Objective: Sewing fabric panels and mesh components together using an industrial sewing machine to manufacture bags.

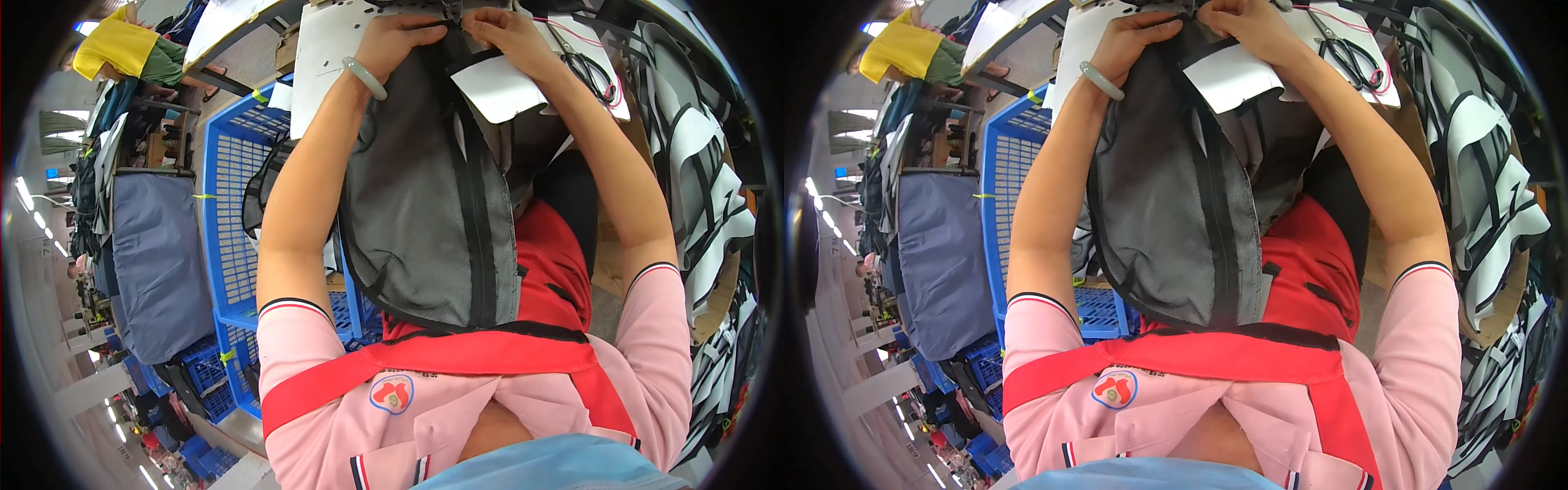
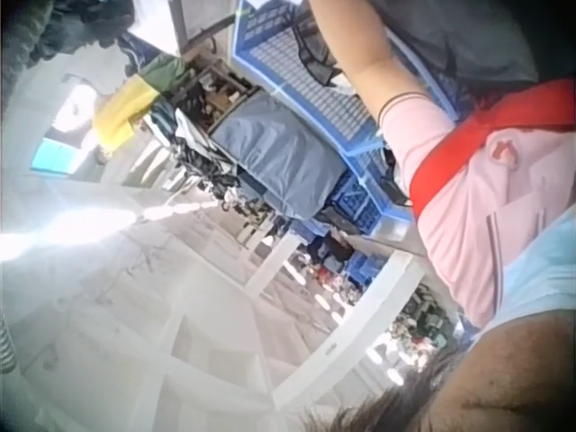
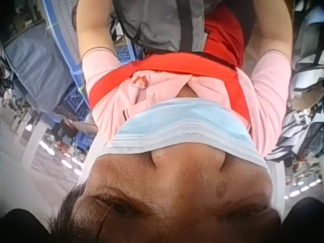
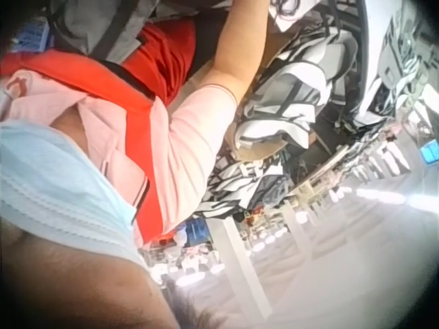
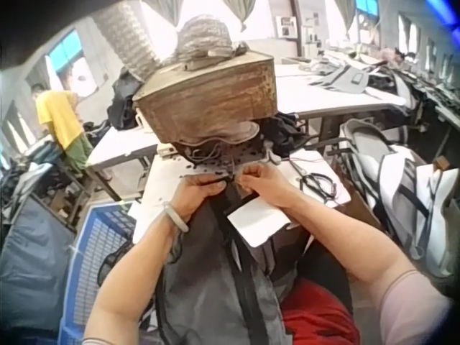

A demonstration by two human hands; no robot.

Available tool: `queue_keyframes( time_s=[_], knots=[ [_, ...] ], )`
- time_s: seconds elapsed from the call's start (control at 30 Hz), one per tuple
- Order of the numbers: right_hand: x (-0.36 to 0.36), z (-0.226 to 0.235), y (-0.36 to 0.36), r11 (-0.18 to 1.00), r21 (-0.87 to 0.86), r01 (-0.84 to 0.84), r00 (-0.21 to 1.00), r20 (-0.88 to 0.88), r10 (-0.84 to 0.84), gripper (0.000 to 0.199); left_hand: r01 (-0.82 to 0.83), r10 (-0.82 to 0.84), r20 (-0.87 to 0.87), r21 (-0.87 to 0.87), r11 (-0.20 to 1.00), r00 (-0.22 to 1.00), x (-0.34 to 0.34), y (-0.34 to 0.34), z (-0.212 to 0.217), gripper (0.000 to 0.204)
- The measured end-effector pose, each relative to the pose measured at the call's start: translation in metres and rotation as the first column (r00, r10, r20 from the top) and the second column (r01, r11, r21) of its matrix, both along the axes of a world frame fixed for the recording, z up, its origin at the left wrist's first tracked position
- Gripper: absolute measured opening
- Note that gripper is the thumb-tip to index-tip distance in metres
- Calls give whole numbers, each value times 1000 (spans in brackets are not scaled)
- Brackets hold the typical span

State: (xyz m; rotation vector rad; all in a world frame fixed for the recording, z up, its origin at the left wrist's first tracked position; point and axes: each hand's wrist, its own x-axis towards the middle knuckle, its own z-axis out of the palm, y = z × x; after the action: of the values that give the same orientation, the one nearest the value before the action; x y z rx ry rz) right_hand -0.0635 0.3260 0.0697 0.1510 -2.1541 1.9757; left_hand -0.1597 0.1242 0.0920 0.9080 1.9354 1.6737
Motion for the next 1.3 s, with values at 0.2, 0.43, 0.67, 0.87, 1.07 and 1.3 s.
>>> queue_keyframes(
  time_s=[0.2,0.43,0.67,0.87,1.07,1.3],
  knots=[
    [-17,-9,6,988,-154,-31,999,-15,29,15,13,-13,7,68,998,1000,-10,8,-7,33],
    [30,10,2,988,78,130,987,85,-137,25,15,-14,-34,35,999,999,-1,-10,-2,34],
    [171,-6,-19,692,599,-403,908,357,220,39,129,-302,-244,-543,830,921,39,-100,-19,42],
    [204,-12,-10,599,799,-48,965,192,-177,32,-40,-12,-80,-611,791,997,59,-148,46,36],
    [207,85,-1,851,520,69,978,131,-159,32,368,-366,59,-264,892,929,150,-114,140,27],
    [255,194,17,830,267,489,852,55,-520,30,457,-429,170,-183,871,887,178,-34,191,29]
  ],
)
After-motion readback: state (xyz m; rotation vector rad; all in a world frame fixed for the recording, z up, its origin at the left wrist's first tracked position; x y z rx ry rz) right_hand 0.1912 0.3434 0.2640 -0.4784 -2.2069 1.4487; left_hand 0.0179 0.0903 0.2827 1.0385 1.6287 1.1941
